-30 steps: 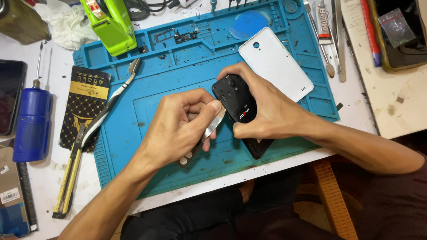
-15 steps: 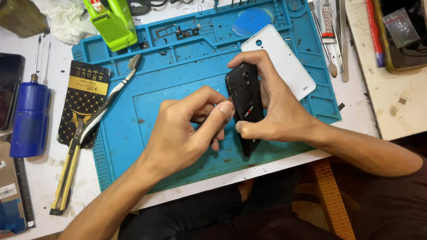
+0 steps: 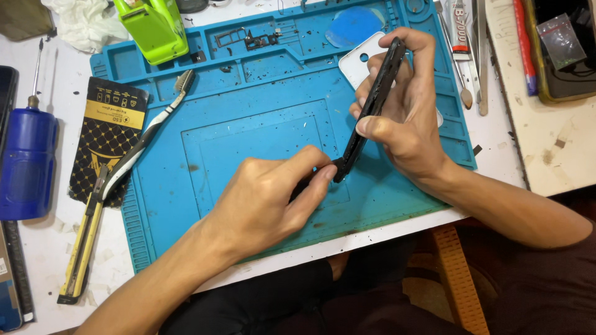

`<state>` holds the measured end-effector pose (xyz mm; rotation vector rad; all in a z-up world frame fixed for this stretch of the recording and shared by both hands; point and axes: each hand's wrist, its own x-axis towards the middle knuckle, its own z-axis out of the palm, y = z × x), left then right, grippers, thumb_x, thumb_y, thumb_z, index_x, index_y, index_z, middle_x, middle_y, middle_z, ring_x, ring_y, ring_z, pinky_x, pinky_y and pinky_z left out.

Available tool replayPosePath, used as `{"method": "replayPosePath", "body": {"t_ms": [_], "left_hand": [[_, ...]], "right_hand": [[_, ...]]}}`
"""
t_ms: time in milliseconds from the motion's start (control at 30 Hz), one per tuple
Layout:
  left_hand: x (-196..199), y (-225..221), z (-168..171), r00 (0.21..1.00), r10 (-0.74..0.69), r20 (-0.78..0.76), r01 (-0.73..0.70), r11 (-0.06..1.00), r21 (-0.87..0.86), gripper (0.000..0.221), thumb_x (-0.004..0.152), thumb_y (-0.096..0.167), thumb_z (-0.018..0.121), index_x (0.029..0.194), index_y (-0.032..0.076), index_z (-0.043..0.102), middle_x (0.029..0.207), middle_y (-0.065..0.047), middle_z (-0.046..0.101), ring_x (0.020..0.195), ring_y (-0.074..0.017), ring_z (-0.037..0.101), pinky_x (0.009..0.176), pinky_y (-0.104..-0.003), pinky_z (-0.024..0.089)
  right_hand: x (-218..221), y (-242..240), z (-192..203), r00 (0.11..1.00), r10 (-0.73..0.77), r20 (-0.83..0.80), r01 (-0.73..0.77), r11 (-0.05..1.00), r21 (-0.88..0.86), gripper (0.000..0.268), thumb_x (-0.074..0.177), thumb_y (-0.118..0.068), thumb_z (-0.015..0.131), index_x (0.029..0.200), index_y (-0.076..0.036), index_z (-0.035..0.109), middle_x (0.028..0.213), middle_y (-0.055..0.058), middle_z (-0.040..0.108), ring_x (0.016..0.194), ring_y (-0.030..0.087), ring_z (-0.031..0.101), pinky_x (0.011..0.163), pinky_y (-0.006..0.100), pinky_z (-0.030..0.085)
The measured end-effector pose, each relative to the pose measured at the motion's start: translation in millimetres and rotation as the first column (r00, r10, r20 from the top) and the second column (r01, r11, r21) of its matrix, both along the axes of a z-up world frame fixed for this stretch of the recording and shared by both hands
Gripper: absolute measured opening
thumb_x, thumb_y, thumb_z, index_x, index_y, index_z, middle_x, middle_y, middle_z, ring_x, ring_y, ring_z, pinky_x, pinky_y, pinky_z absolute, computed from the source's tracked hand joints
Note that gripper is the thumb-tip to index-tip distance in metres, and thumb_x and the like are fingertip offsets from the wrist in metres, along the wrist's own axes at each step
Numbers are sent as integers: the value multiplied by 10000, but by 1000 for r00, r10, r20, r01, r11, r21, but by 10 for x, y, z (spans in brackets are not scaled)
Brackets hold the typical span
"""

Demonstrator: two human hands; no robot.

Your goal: The person uses a small metal prying tool to carefully separate the back cover from a black smartphone. They work along the edges and sides of the device, gradually releasing the clips holding the cover in place.

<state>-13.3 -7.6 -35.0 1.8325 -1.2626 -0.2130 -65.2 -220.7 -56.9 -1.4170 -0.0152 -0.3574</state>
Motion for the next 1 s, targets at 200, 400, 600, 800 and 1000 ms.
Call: {"method": "replayPosePath", "body": {"t_ms": [200, 400, 600, 800, 1000], "left_hand": [[9, 3, -15, 1000, -27, -2, 27, 998, 61, 71, 1025, 138, 592, 970, 105, 561, 562, -51, 543, 427, -305, 458, 442, -395, 368], [-6, 2, -16, 997, -39, 66, 33, 995, 96, 105, 1037, 145, 584, 963, 94, 529, 583, -48, 564, 434, -323, 469, 408, -430, 368], [-41, -28, -17, 991, -20, 134, 11, 998, 68, 145, 1056, 128, 554, 932, 75, 500, 606, -60, 552, 454, -337, 463, 398, -445, 378], [-77, 9, 49, 982, -42, 184, 15, 989, 149, 194, 1057, 113, 551, 889, 78, 462, 576, -61, 520, 426, -353, 436, 383, -449, 373], [-91, -17, 19, 988, -24, 152, 4, 991, 134, 167, 1057, 79, 547, 910, 63, 469, 594, -62, 485, 430, -311, 390, 390, -425, 366]], "right_hand": [[-5, 12, -6, 999, -33, -1, 33, 999, -26, 631, 769, -81, 634, 1296, -212, 313, 1090, 49, 330, 866, 147, 436, 708, 275, 456], [-17, 18, -24, 993, -114, 7, 115, 988, -107, 667, 772, -149, 679, 1319, -192, 300, 1132, 66, 352, 868, 136, 450, 763, 280, 519], [-45, 117, 71, 988, -145, 53, 153, 961, -230, 703, 769, -195, 690, 1340, -159, 280, 1196, 137, 366, 841, 151, 498, 763, 277, 532], [-10, 49, -8, 985, -158, 68, 167, 972, -163, 678, 806, -127, 715, 1329, -152, 285, 1083, 70, 408, 852, 153, 504, 727, 264, 487], [13, 48, -23, 989, -134, 55, 141, 978, -156, 655, 817, -181, 702, 1324, -153, 288, 1082, 27, 396, 926, 114, 408, 783, 249, 395]]}}
